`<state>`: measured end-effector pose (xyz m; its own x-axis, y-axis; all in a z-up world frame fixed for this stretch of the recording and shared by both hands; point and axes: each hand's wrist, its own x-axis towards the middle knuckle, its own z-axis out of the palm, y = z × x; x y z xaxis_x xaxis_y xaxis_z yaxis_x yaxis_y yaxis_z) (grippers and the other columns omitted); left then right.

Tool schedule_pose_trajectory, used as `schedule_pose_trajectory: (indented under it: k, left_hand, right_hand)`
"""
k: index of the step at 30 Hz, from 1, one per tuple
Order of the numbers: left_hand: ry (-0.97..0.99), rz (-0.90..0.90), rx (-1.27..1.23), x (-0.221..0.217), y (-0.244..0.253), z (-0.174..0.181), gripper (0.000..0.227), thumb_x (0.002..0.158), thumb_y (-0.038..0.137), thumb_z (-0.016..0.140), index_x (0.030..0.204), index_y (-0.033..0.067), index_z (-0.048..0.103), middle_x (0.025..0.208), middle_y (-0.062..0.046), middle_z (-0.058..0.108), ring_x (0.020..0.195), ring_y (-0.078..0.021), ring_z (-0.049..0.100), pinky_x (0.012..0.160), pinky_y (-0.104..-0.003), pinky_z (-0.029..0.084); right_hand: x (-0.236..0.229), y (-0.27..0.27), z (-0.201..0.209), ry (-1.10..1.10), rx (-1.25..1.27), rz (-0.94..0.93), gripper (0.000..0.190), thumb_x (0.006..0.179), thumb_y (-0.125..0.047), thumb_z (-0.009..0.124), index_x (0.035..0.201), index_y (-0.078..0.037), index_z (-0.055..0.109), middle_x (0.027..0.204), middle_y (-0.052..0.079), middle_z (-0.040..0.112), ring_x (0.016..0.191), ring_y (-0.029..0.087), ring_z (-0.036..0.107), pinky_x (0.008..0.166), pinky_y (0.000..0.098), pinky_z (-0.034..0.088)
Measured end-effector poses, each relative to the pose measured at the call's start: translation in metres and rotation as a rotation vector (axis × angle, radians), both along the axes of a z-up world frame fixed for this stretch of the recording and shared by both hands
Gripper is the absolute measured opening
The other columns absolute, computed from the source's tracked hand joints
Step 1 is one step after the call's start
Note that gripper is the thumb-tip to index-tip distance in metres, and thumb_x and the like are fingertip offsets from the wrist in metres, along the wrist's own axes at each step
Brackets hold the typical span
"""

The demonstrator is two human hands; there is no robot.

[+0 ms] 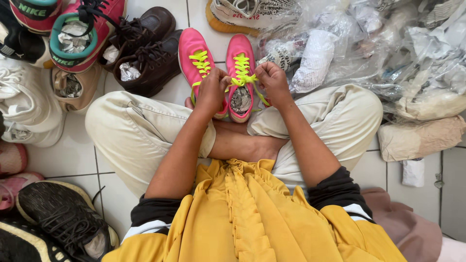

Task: The person stuffs crumpled paper into pink shoes and then laces one of the shoes with bright yellow laces.

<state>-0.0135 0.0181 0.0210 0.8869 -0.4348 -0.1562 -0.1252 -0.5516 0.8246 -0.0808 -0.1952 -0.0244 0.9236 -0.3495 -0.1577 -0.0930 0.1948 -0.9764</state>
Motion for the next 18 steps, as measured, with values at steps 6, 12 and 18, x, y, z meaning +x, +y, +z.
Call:
schedule_pose_trajectory:
  k: [6,12,18]
  left_hand:
    - [-0.474,-0.102,0.305,0.005,0.013,-0.036,0.019,0.099,0.027,0.07,0.098,0.0116,0.061,0.078,-0.008,0.062,0.082,-0.0318,0.067,0.077,-0.043,0.053]
    - [-0.843,-0.139,0.533,0.004,0.008,-0.071,0.034,0.081,0.027,0.086,0.093,0.011,0.058,0.077,-0.008,0.062,0.079,-0.0287,0.066,0.07,-0.04,0.053]
    - [-0.458,-0.179,0.38,-0.002,0.015,-0.045,0.018,0.093,0.016,0.073,0.1,0.0049,0.06,0.084,-0.015,0.063,0.086,-0.0397,0.065,0.078,-0.053,0.051]
  right_hand:
    - [0.01,-0.016,-0.022,0.084,-0.188,0.013,0.02,0.107,-0.025,0.061,0.095,-0.008,0.063,0.071,0.0,0.055,0.053,0.006,0.048,0.049,0.0205,0.041]
    - [0.018,-0.031,-0.071,0.257,-0.4,-0.065,0.023,0.104,-0.031,0.06,0.092,-0.012,0.065,0.068,0.006,0.063,0.062,0.016,0.063,0.058,0.0298,0.051]
    - [0.0,0.0,0.013,0.129,-0.018,-0.033,0.015,0.104,-0.022,0.06,0.095,-0.01,0.06,0.088,0.005,0.073,0.062,0.005,0.06,0.057,0.0149,0.052]
